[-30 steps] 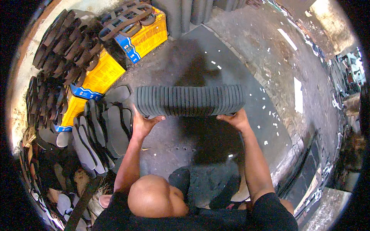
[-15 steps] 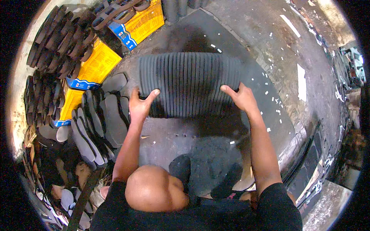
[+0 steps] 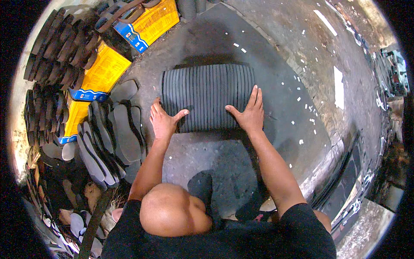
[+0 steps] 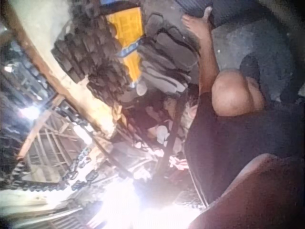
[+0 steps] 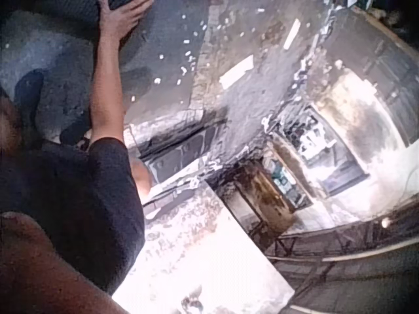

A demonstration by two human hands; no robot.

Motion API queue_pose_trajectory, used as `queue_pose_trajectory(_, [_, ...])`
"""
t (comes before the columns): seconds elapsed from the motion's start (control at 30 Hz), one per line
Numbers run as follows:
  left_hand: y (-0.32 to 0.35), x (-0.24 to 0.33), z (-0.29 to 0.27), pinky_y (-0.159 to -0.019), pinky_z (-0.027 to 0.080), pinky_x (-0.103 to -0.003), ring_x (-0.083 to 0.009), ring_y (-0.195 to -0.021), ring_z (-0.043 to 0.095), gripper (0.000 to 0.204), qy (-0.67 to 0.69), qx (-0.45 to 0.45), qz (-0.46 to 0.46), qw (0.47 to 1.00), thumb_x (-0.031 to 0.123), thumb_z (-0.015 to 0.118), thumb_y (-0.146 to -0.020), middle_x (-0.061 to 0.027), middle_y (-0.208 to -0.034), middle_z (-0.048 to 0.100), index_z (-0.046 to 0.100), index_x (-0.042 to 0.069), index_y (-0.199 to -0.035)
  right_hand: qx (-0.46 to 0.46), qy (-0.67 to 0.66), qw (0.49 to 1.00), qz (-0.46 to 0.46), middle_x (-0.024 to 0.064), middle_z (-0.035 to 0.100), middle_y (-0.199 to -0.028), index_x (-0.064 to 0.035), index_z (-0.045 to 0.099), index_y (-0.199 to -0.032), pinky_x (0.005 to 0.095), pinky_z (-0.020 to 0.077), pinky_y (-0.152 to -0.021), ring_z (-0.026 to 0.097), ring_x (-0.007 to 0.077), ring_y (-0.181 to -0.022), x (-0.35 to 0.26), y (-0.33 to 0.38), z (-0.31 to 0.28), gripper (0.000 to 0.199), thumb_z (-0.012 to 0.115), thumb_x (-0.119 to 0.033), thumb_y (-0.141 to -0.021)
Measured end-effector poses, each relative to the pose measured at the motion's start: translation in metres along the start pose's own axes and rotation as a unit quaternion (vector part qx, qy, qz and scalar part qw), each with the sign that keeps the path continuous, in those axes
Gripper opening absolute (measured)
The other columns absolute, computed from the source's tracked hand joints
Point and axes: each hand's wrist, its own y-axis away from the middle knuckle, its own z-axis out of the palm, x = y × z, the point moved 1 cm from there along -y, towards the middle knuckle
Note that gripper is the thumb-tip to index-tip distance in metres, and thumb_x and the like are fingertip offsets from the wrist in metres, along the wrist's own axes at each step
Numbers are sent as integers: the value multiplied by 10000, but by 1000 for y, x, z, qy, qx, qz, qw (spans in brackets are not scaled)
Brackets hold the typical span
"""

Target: The person operates a manual press to cut sandal straps from rubber sheets, then stacks the finished soles on the floor. The process involves feeding material into the press, pressing down to cut, and removing the cut pieces.

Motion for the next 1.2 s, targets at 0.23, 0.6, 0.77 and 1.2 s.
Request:
queue_pose_trajectory(0.23, [-10,-34,7,-1161,396,-479,-418,-1398,440,1302,149,-66,31,986,491,991,-546,-309,-1482,427,294,-59,-1499,-50,-222,972,63,323,373,-1550,-23,49,-1626,493,388,-1164,388,462,-1445,11,-10,-9,1353,894,-543,-706])
queue_pose_trajectory(0.6, [-33,-26,-17,-1132,415,-451,-393,-1342,511,1076,173,-168,45,969,508,928,-683,-278,-1440,500,444,-63,-1457,-141,-237,957,95,296,621,-1231,81,612,-1261,476,478,-1014,609,414,-1175,44,-33,-2,906,863,-607,-728])
queue_pose_trajectory(0.77, [-19,-2,-61,-1092,447,-443,-345,-1285,574,950,280,-30,78,956,401,942,-705,-222,-1382,580,472,-16,-1418,-51,-270,960,43,168,676,-1159,36,619,-1250,418,511,-971,645,274,-1110,11,-46,-65,778,947,-413,-707])
queue_pose_trajectory(1.2, [-8,-22,-55,-1017,518,-409,-307,-1214,647,852,173,-90,159,968,201,982,-655,-182,-1323,653,537,-10,-1350,-152,-279,946,-61,105,735,-1169,-13,656,-1233,381,559,-934,689,211,-1093,42,-36,-61,637,958,-241,-721])
